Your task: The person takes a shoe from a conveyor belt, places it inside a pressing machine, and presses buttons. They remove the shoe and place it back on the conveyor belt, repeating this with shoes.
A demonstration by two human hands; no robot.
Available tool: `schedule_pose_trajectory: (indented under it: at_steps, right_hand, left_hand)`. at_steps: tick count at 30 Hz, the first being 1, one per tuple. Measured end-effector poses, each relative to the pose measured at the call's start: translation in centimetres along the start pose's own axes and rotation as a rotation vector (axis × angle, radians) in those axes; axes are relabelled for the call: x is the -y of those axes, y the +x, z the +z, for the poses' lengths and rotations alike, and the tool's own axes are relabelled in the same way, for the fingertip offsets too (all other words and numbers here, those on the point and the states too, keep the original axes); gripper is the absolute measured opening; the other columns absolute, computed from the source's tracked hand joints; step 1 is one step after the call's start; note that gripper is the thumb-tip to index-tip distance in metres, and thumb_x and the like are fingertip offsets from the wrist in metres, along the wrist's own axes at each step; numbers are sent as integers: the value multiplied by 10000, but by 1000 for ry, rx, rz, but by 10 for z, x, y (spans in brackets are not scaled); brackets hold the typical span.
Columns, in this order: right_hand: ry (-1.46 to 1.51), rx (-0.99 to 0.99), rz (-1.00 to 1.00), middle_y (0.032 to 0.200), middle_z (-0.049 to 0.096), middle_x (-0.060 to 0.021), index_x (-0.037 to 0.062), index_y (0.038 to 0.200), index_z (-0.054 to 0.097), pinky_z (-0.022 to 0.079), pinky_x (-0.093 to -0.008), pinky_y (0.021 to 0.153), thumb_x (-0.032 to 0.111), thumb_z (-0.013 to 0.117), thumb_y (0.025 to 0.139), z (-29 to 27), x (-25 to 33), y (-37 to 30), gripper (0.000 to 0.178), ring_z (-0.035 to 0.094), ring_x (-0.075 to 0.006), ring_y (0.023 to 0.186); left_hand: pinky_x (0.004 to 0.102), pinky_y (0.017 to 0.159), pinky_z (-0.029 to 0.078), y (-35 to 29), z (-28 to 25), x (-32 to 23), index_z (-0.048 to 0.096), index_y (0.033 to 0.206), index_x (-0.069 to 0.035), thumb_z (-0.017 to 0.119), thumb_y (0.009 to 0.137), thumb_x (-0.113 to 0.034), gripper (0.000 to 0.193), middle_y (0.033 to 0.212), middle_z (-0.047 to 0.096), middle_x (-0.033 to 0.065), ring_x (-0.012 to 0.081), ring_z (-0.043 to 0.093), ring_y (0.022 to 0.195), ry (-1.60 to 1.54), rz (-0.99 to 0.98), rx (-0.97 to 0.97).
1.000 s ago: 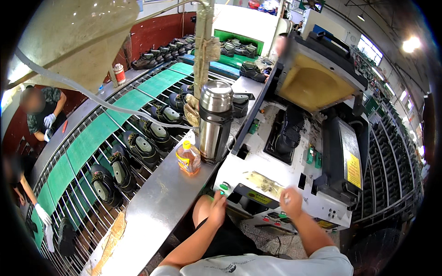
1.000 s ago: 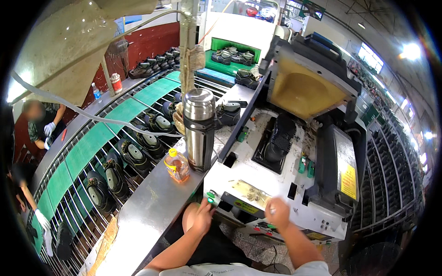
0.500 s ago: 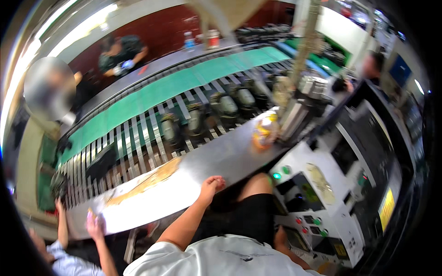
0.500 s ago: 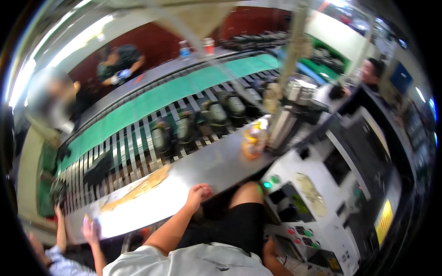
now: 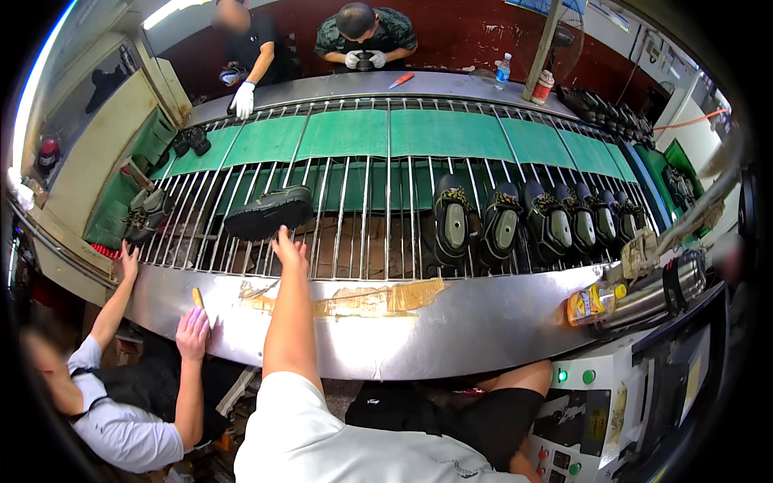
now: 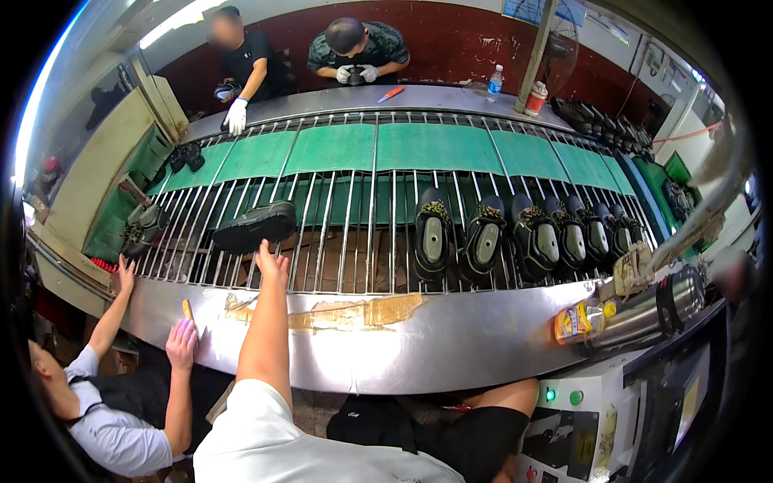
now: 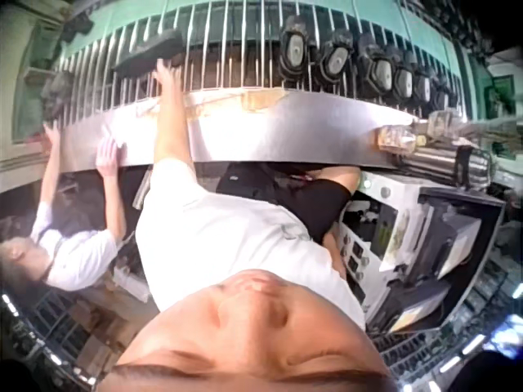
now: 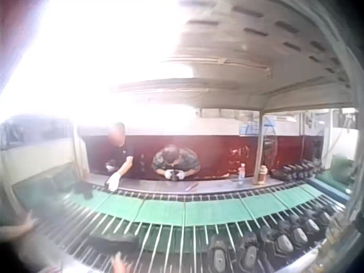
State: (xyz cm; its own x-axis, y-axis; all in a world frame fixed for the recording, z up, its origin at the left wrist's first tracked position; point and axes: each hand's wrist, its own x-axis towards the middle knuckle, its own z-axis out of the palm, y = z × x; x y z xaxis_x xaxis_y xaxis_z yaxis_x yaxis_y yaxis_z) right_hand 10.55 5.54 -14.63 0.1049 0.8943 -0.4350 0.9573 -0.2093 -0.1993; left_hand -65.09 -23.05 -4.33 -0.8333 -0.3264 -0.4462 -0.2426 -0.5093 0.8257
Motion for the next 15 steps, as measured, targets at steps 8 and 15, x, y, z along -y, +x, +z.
schedule_pose_trajectory:
  at_steps: [8,15]
  right_hand:
    - [-48,-2,22,1003,687,-116,94,1023,683,507,-419,763,294,503,876,-13,37,-9,306,654,-321,909]
    - [19,44,55,1001,687,-117,91,1020,683,508,-420,760,291,508,872,-7,15,-26,304,655,-320,907]
  left_hand:
    - [446,1000,426,46,87,-25,-12,1416,-37,820,597,-373,1214,1347,363,324,415,497,1159,280,-78,-445]
    - [501,787,551,1,43,-46,220,1345,-56,705,715,-299,831,1247,468,228,356,599,996,56,-137,-12]
